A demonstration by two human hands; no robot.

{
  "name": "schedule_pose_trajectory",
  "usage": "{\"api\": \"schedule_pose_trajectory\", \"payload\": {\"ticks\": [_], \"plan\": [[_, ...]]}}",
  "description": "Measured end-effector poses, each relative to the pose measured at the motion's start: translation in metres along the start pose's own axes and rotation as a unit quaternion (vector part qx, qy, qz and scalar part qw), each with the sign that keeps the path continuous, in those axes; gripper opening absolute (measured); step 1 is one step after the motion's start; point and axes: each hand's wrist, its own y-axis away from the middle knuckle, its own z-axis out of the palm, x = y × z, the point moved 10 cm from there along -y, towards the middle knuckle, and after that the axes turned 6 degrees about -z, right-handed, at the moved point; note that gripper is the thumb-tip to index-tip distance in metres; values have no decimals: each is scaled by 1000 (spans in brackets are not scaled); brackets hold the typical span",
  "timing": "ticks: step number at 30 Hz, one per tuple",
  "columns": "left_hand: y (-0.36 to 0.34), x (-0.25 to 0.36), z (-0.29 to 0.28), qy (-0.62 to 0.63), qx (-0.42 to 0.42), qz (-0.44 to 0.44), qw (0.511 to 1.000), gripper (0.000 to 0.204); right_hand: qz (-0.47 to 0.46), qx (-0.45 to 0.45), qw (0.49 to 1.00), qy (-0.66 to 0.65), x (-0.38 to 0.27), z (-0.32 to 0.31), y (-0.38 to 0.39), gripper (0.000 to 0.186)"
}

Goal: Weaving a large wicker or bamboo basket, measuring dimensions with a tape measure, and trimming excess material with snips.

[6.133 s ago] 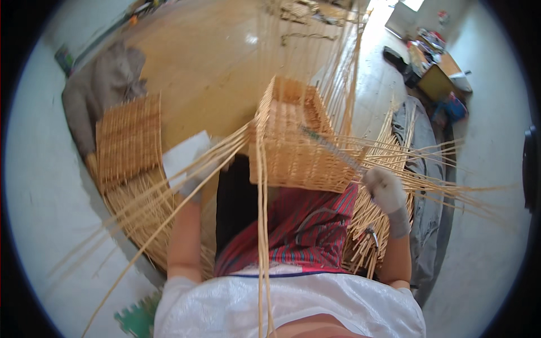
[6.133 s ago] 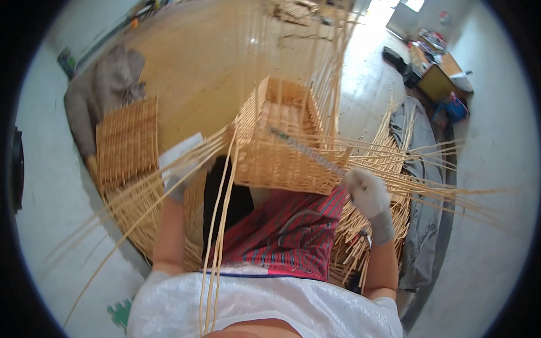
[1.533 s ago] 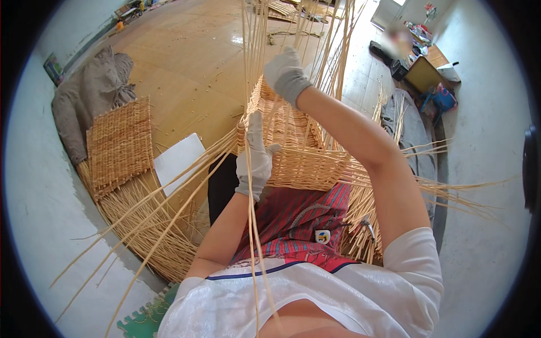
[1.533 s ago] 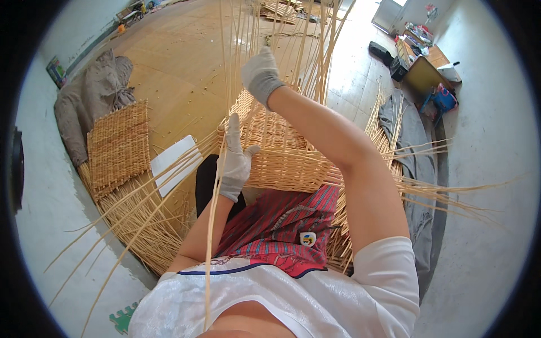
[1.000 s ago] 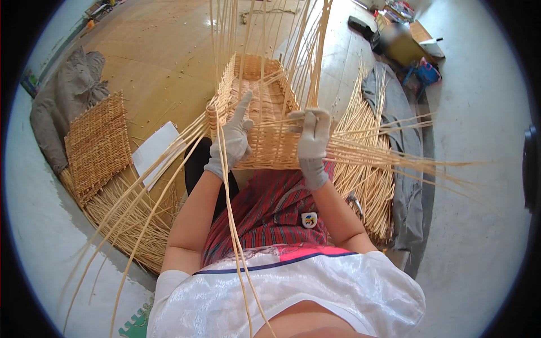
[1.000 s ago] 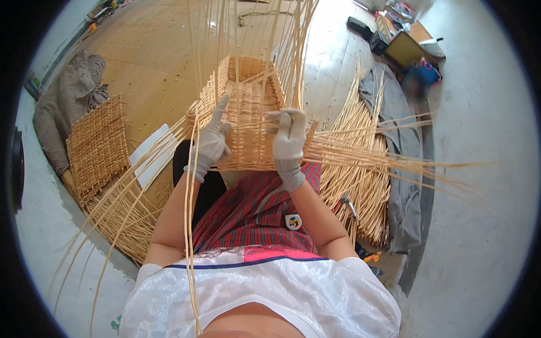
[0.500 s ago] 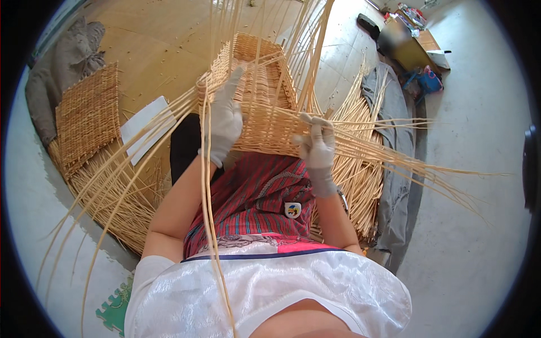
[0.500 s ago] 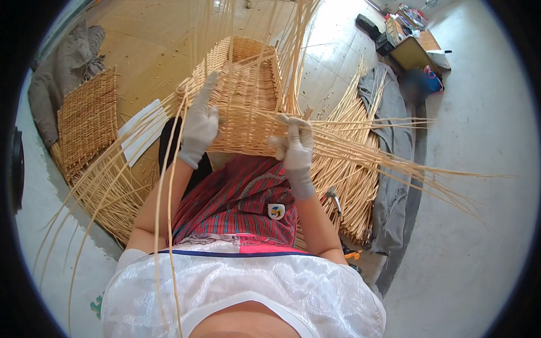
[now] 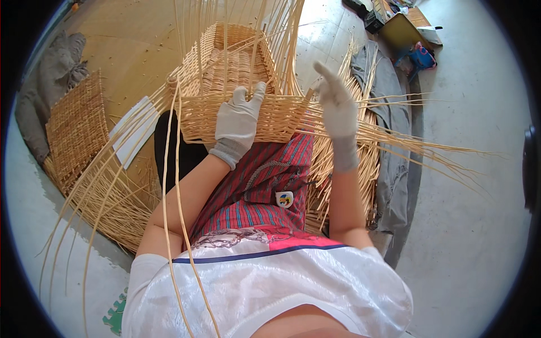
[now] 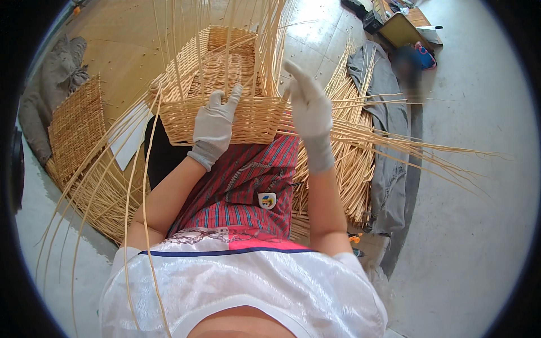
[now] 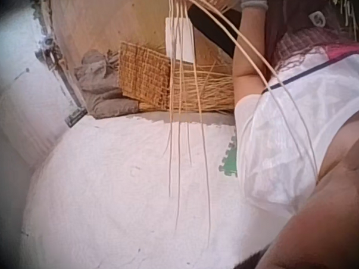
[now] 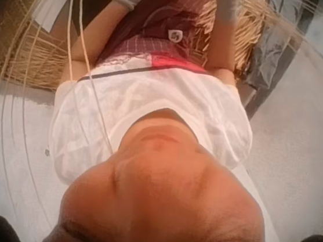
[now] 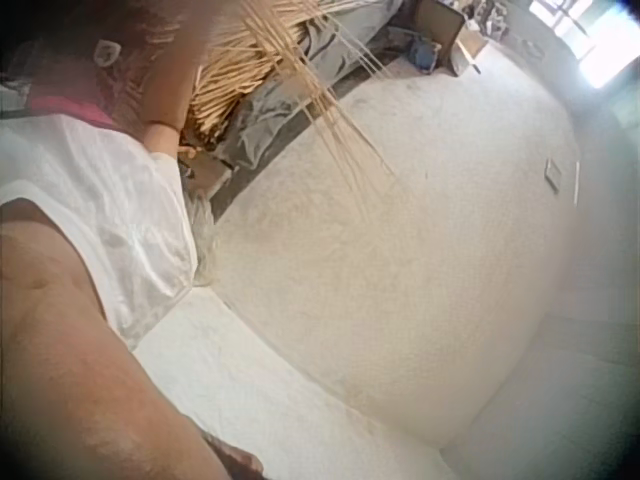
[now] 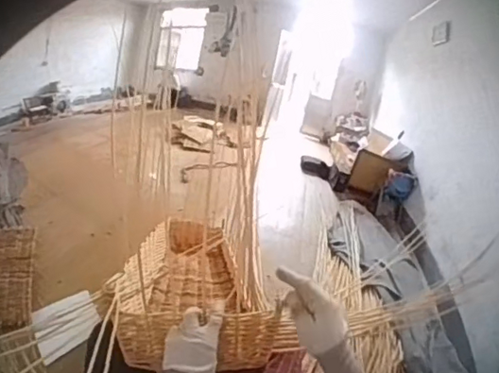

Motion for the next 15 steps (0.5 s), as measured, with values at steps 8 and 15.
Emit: {"api": "schedule_pose_trajectory", "payload": {"ticks": [8, 15], "plan": [[-1, -2, -1, -11, -44, -55, 997, 79, 123, -110, 984, -60, 39, 63, -73, 74], [-4, 2, -12, -7, 9, -30, 999, 65, 132, 135, 981, 43, 55, -32, 63, 45]]}}
